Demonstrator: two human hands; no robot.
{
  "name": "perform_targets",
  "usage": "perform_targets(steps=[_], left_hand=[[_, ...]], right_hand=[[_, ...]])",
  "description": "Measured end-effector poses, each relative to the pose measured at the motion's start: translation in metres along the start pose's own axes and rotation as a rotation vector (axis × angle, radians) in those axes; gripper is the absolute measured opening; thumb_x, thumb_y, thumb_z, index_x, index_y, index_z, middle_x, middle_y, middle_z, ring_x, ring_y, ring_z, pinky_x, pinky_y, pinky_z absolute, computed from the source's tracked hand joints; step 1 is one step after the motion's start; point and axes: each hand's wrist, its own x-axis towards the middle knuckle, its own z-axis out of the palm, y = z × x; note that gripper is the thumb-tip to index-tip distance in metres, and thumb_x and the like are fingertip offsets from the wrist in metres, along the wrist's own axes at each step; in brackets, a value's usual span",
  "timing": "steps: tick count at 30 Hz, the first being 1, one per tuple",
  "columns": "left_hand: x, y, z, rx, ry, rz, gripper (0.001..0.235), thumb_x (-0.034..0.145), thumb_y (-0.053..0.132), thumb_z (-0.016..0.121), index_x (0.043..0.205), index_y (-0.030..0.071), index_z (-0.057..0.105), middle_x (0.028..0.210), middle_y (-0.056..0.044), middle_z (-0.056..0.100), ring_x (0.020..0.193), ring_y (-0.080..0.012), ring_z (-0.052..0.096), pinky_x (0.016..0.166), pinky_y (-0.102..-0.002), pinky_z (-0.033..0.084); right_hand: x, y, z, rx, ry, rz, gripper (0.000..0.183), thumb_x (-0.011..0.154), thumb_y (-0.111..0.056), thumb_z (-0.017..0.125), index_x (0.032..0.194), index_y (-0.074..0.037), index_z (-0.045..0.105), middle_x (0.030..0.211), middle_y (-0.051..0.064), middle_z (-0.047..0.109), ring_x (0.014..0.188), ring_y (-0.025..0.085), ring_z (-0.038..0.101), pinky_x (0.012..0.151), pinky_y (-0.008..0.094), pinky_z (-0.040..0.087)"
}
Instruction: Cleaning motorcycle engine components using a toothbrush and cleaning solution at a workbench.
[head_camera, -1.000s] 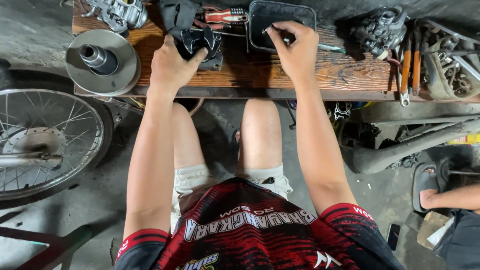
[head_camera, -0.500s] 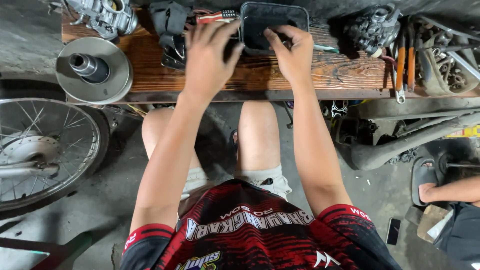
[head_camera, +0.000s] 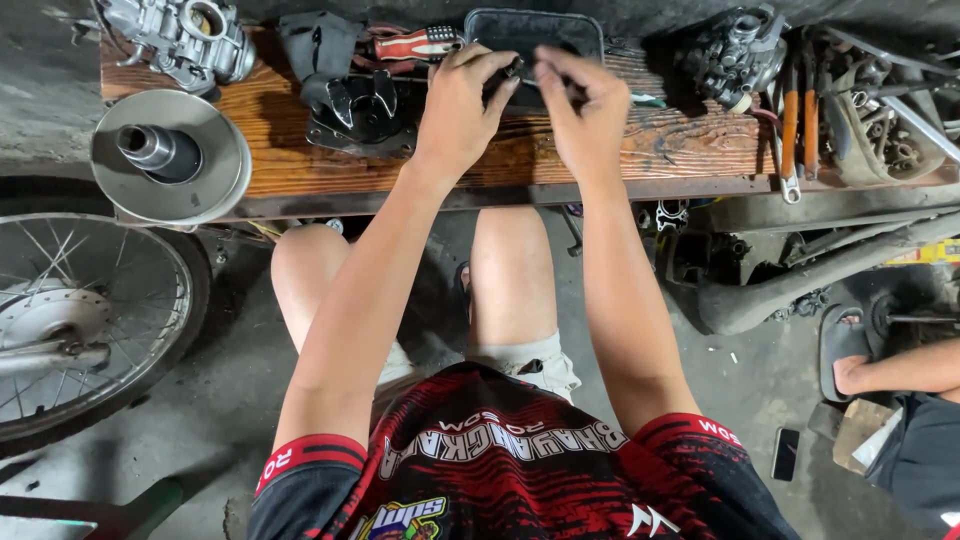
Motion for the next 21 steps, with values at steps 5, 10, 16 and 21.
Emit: perform_targets(steps=[5,10,16,21], left_hand=[[-0.005,0.003,0.004,-0.041,0.142,-0.079,0.038,0.088,0.008,0.08,0.123,0.013,0.068,0.103,-0.002,0.074,0.092,-0.0203,0.063,0.093,-0.036,0.048],[-0.013,0.0,0.018,-0.07,0.178,-0.081,0.042,0.092,0.012,0.079,0.131,0.016,0.064,0.115,-0.004,0.071,0.101,-0.0237,0.064,0.098,-0.04,0.049],[-0.016,-0.002,0.025,-0.02,0.242,-0.048,0.037,0.092,0.016,0.081,0.127,0.018,0.067,0.106,-0.003,0.07,0.096,-0.024,0.056,0.092,-0.036,0.052],[-0.016,-0.002,0.025,-0.053,0.294,0.0,0.032,0.091,0.016,0.084,0.12,0.013,0.07,0.093,0.0,0.067,0.096,-0.0202,0.05,0.091,-0.033,0.048]], right_hand=[[-0.004,0.02,-0.021,-0.418,0.648,-0.438,0.048,0.081,0.017,0.061,0.12,-0.012,0.067,0.119,0.002,0.048,0.104,0.016,0.052,0.077,0.027,0.054],[-0.032,0.076,-0.045,-0.254,0.71,-0.082,0.047,0.097,-0.002,0.065,0.14,-0.015,0.053,0.131,0.005,0.058,0.11,0.02,0.055,0.097,0.033,0.044],[-0.03,0.067,-0.046,0.316,0.418,0.325,0.027,0.095,-0.005,0.067,0.122,-0.009,0.071,0.09,0.0,0.072,0.063,0.002,0.05,0.045,0.017,0.028],[-0.024,0.061,-0.039,0.321,0.388,0.311,0.027,0.099,-0.03,0.069,0.109,-0.006,0.074,0.075,0.0,0.064,0.062,0.002,0.052,0.049,0.016,0.031]])
